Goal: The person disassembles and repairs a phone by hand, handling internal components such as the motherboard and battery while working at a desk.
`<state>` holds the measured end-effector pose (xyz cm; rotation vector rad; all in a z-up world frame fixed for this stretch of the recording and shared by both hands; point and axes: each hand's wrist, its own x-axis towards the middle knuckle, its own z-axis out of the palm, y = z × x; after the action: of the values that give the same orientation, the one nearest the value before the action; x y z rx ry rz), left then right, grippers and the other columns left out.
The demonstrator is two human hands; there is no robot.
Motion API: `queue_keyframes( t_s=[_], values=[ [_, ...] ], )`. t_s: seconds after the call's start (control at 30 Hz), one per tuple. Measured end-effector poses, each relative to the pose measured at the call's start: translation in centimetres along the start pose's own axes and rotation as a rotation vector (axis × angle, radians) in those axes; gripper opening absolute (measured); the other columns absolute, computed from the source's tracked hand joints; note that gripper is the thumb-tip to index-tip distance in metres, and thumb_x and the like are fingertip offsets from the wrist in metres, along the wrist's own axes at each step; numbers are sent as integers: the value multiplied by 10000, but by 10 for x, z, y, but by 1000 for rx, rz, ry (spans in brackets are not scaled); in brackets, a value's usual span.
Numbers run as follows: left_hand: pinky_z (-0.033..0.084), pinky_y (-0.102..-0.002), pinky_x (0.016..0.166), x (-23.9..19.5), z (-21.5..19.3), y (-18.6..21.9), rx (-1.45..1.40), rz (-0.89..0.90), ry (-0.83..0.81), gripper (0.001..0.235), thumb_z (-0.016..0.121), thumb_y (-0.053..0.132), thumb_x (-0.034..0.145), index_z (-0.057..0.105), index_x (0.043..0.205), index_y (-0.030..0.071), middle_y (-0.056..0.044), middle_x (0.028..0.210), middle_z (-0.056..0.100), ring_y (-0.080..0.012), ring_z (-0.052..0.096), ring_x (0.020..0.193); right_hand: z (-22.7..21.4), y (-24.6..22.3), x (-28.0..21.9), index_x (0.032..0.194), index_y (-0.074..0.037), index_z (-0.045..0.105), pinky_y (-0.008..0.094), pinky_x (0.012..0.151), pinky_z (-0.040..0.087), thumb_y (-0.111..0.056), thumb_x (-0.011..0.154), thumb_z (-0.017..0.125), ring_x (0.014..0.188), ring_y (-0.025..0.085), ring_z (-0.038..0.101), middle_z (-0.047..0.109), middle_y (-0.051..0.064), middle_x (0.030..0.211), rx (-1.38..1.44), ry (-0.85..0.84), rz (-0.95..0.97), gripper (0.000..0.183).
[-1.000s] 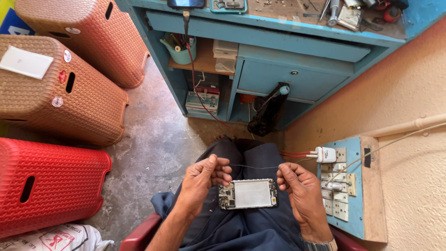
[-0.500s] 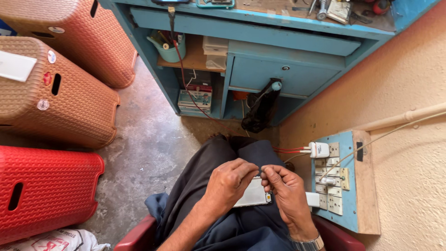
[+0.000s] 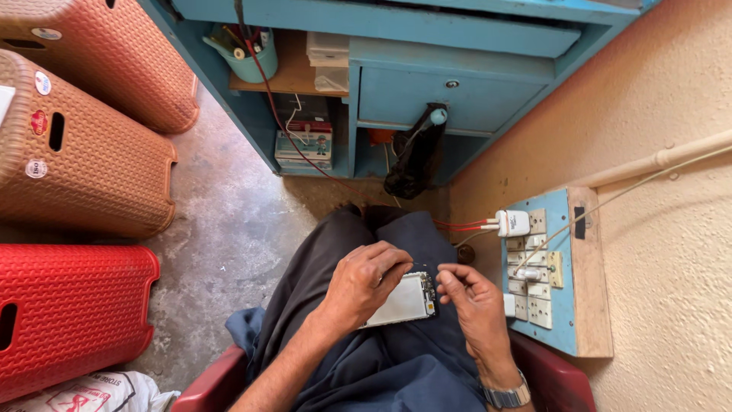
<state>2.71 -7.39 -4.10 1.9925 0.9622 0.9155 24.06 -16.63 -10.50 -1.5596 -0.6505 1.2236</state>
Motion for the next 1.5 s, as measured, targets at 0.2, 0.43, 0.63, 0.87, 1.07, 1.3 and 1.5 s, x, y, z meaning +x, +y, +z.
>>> queue_keyframes(
  t_s=[0.2, 0.43, 0.63, 0.87, 1.07, 1.3, 1.5],
  values=[
    [524, -403, 745, 2, 3, -2, 11, -16, -91, 105, 705, 167, 932, 717, 962, 66, -63, 885, 691, -280, 664, 815, 8, -15, -2, 1118, 10, 744, 199, 661, 505, -103, 896, 745, 734, 67, 605, 711, 38, 864, -50, -69, -47, 249],
    [490, -397, 746, 3, 5, -6, 53, 39, -148, 116, 686, 190, 949, 707, 961, 76, -52, 878, 674, -248, 669, 869, 18, -19, -3, 985, -12, 784, 195, 580, 472, -143, 905, 768, 672, 61, 565, 688, 6, 804, -184, -56, -91, 154],
    [477, -406, 743, 1, 11, -22, 104, 115, -172, 116, 683, 184, 928, 707, 964, 75, -42, 922, 689, -254, 668, 895, 1, -6, 2, 1038, -28, 773, 188, 570, 462, -179, 900, 739, 698, 44, 591, 713, -22, 805, -244, 34, -24, 208],
    [536, -438, 763, -2, 33, -39, 89, 30, -268, 128, 667, 183, 939, 696, 949, 59, -74, 945, 695, -297, 681, 887, 1, 15, -4, 1035, 15, 765, 202, 558, 488, -151, 842, 801, 644, 50, 564, 671, -20, 788, -584, 38, -112, 257],
    [544, -435, 721, -5, 32, -40, -40, -71, -291, 143, 666, 169, 951, 695, 972, 30, -119, 930, 702, -335, 688, 840, 0, 9, 7, 1031, 22, 754, 222, 576, 478, -152, 868, 778, 660, 57, 553, 672, 19, 773, -454, -68, 44, 240],
    [587, -377, 875, 0, 24, -36, -831, -539, -27, 165, 650, 155, 994, 721, 1025, 9, -135, 1041, 756, -233, 721, 964, 19, -19, -2, 1051, -3, 728, 257, 628, 540, -167, 852, 791, 712, 95, 650, 694, 21, 903, -709, 54, -220, 266],
    [543, -427, 1031, 2, 11, -19, -1503, -552, 243, 182, 589, 182, 1034, 635, 1101, 19, -158, 1174, 717, -287, 681, 1162, 48, -38, -20, 1152, -47, 699, 256, 759, 579, -120, 857, 753, 861, 100, 695, 749, 5, 1084, -302, -248, -140, 309]
  ],
)
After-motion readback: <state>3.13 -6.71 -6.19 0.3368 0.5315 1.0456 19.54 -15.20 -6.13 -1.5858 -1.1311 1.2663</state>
